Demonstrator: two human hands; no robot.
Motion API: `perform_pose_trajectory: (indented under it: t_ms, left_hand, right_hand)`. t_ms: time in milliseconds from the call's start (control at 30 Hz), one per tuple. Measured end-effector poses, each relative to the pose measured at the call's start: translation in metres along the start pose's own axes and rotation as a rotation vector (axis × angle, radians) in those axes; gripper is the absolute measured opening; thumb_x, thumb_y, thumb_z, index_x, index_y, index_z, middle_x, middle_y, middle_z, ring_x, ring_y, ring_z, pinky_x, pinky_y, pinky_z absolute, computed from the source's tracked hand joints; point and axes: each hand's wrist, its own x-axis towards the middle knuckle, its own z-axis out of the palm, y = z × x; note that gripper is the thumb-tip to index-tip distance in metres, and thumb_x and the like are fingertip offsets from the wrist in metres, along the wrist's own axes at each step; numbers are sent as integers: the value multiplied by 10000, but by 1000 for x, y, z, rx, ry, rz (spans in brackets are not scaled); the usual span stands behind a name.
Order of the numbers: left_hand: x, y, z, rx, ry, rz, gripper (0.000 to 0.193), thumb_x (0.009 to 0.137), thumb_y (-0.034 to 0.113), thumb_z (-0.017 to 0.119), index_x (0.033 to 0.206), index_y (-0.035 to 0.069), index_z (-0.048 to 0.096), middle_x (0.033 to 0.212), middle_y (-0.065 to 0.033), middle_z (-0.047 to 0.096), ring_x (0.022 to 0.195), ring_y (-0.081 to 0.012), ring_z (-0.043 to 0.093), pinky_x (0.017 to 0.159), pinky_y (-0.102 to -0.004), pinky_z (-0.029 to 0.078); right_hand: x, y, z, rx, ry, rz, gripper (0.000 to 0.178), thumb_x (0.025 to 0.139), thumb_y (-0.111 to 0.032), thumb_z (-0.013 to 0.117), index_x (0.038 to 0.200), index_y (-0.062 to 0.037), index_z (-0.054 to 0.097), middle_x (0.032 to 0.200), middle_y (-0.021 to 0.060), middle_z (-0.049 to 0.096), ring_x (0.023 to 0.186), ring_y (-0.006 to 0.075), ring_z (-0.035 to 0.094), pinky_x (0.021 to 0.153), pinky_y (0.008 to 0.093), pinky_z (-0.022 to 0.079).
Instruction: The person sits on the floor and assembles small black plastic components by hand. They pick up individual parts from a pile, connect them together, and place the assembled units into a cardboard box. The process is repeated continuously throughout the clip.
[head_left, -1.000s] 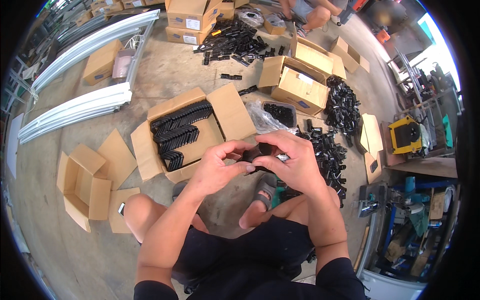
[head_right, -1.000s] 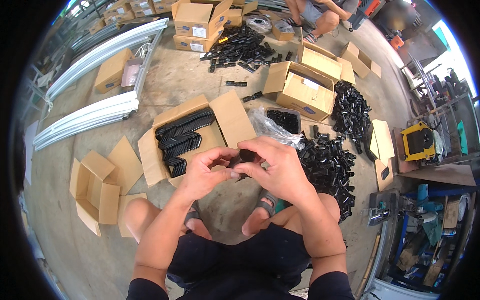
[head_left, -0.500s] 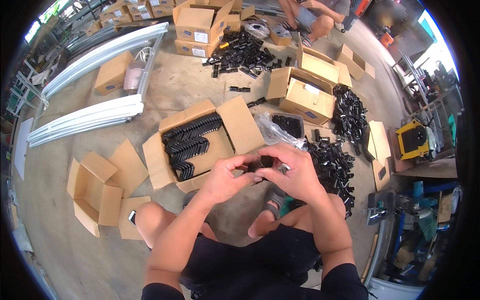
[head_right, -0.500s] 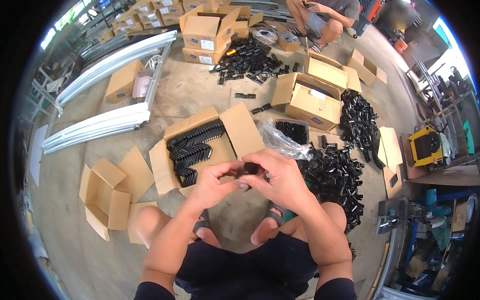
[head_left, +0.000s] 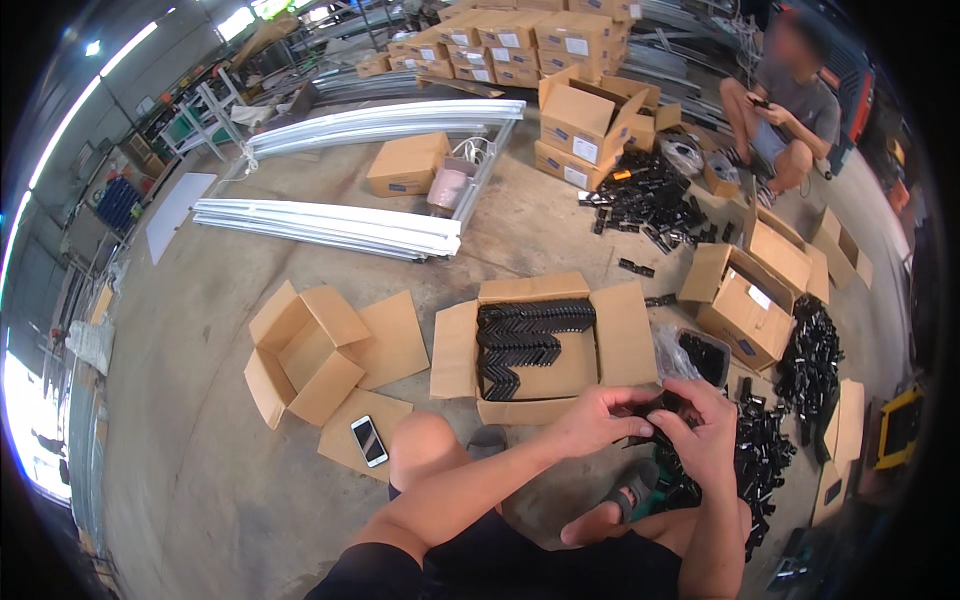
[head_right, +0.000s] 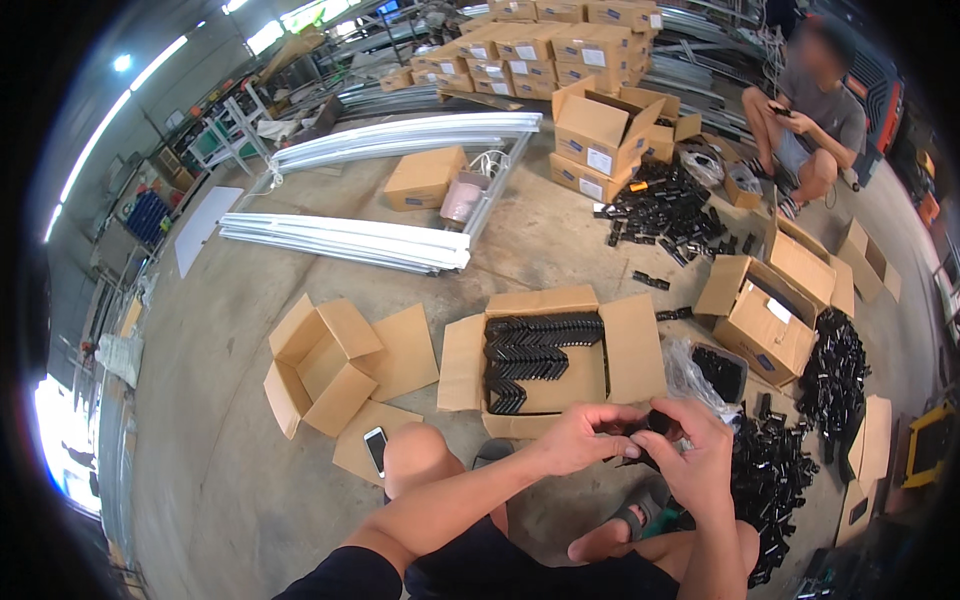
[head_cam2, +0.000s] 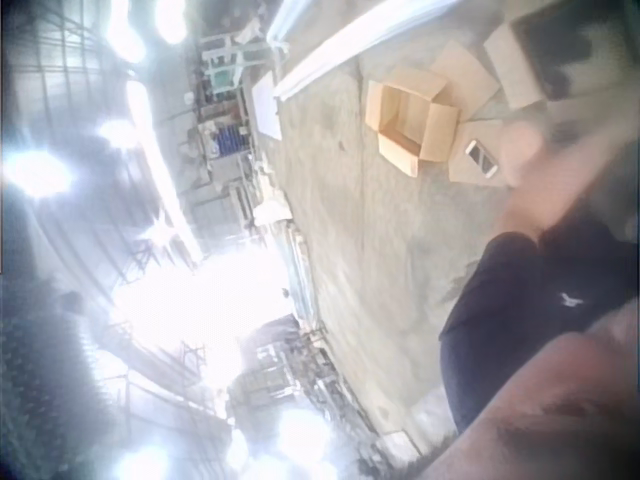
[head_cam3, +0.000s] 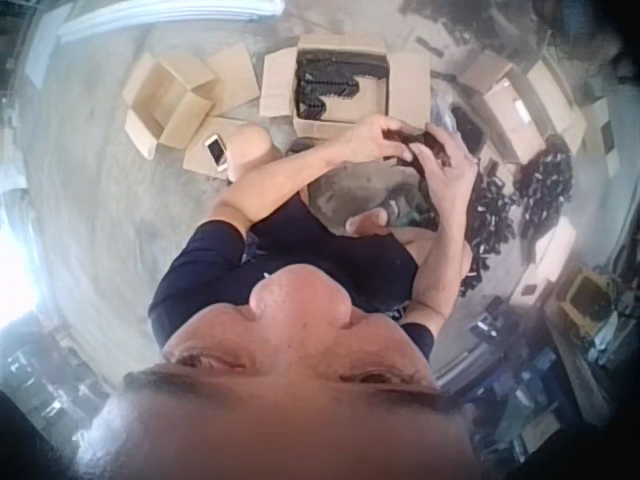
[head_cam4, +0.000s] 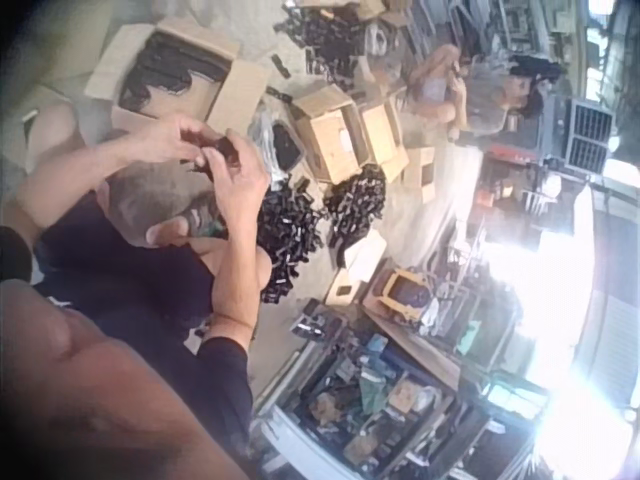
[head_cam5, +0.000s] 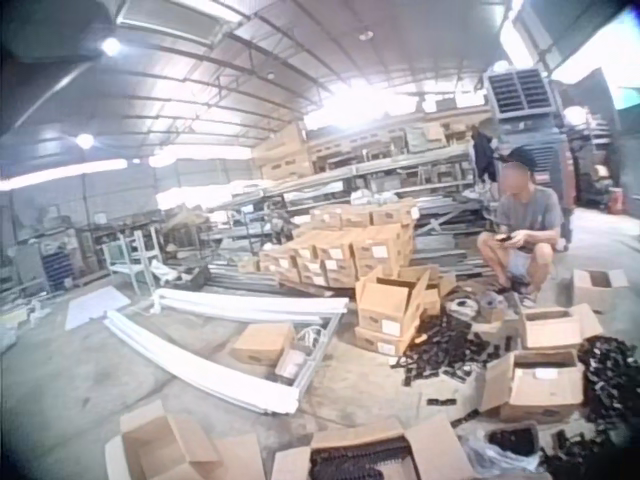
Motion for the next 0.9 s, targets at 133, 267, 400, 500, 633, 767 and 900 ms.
perform_pose_trajectory:
  t_ms: [133,267,400,500,633,767,900]
  left_hand:
    - [-3,-3,-3,12,0,16,436,931,57,767,1340,-22,638,1202,-67,717,1043,-106,662,917,-279,553]
    - [-6,-1,-3,61,-3,45,459,932,90,775,1354,-18,634,1233,-79,716,1075,-119,660,950,-296,546]
    - [-7,14,0,145,51,-50,479,923,110,786,1360,-14,634,1222,-79,721,1068,-105,653,929,-288,544]
    - [-12,66,-18,453,219,-119,418,908,128,784,1291,-11,691,1099,-73,759,953,-77,664,821,-259,552]
    - [-50,112,-141,296,525,170,208,953,86,700,1141,11,748,1067,-63,762,971,-126,691,926,-297,546]
    - [-154,227,-257,449,895,418,209,1011,205,676,1132,53,752,1066,-12,742,962,-71,642,860,-256,474]
    - [-329,250,-380,515,1445,446,326,938,293,781,1169,67,739,952,7,703,862,-94,619,780,-288,466]
  right_hand:
    - [0,-1,5,24,-1,10,363,737,-46,865,1066,15,725,884,94,697,699,167,627,652,289,515]
    - [-3,2,9,90,8,43,367,742,-48,864,1076,20,725,874,83,686,703,156,619,654,285,511]
    - [-6,19,8,256,-25,44,409,802,-101,828,1169,21,694,945,80,683,796,149,627,702,283,521]
    - [7,40,-2,403,4,38,467,877,-166,771,1281,22,632,1050,60,669,940,147,626,790,282,525]
    - [44,84,-93,326,102,281,378,1012,-176,598,1330,28,615,1133,115,704,953,182,674,804,320,573]
    - [-3,223,-270,171,391,506,454,1044,-291,589,1396,-4,582,1098,69,681,942,154,655,795,286,543]
    - [-180,338,-592,-107,668,644,407,1036,-265,609,1393,-74,573,1054,53,702,872,203,682,708,339,556]
